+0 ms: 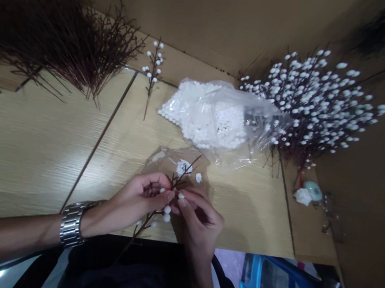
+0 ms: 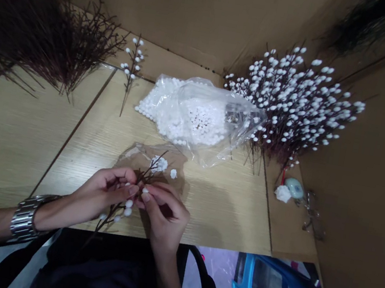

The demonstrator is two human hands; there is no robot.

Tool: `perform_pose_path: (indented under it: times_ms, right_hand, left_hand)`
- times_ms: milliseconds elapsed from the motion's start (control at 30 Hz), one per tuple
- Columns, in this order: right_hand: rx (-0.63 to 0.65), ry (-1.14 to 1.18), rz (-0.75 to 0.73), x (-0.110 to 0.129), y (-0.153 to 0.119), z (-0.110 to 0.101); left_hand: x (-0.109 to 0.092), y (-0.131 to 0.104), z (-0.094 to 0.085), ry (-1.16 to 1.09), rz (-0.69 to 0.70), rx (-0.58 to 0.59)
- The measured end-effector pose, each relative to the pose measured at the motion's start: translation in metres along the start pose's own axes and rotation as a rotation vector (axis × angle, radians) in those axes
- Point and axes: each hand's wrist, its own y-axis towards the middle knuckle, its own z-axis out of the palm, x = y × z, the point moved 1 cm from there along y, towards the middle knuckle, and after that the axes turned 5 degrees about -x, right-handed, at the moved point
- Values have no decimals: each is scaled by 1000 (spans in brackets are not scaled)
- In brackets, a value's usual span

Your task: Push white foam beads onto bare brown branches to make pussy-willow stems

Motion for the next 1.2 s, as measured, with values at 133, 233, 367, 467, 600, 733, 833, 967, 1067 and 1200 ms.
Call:
perform_pose_path:
  times_ms: [133,233,367,467,600,733,833,967,1067,1200]
  right_hand:
    - [18,31,5,0,-1,3]
    - [51,65,11,3,-1,1]
    - [41,105,27,16,10,-13]
    - [75,76,-27,32,31,-20]
    - [208,28,-36,49,58,-16]
    - [273,52,-21,59,65,-9]
    - [312,50,-37,66,62,-9]
    - [303,-8,-100,76,60,-11]
    - [295,-106,-146,84,63,-12]
    - [375,-235,-154,90,72,-9]
  left_hand:
    - [-2,-3,-1,60,24,-4]
    - [-3,-3,-1,67,40,18]
    - [-6,-1,-3,26,-59,61]
    - [-8,0,-4,-32,-112,114]
    - [-7,-1,-4,-116,-145,207]
    - [-7,-4,-3,-144,-168,250]
    - [-8,-6,-1,-121,-181,305]
    - [-6,-6,0,-114,-174,326]
    - [-1,-4,-1,-148,-116,288]
    - [3,-6,-1,-117,-5,213]
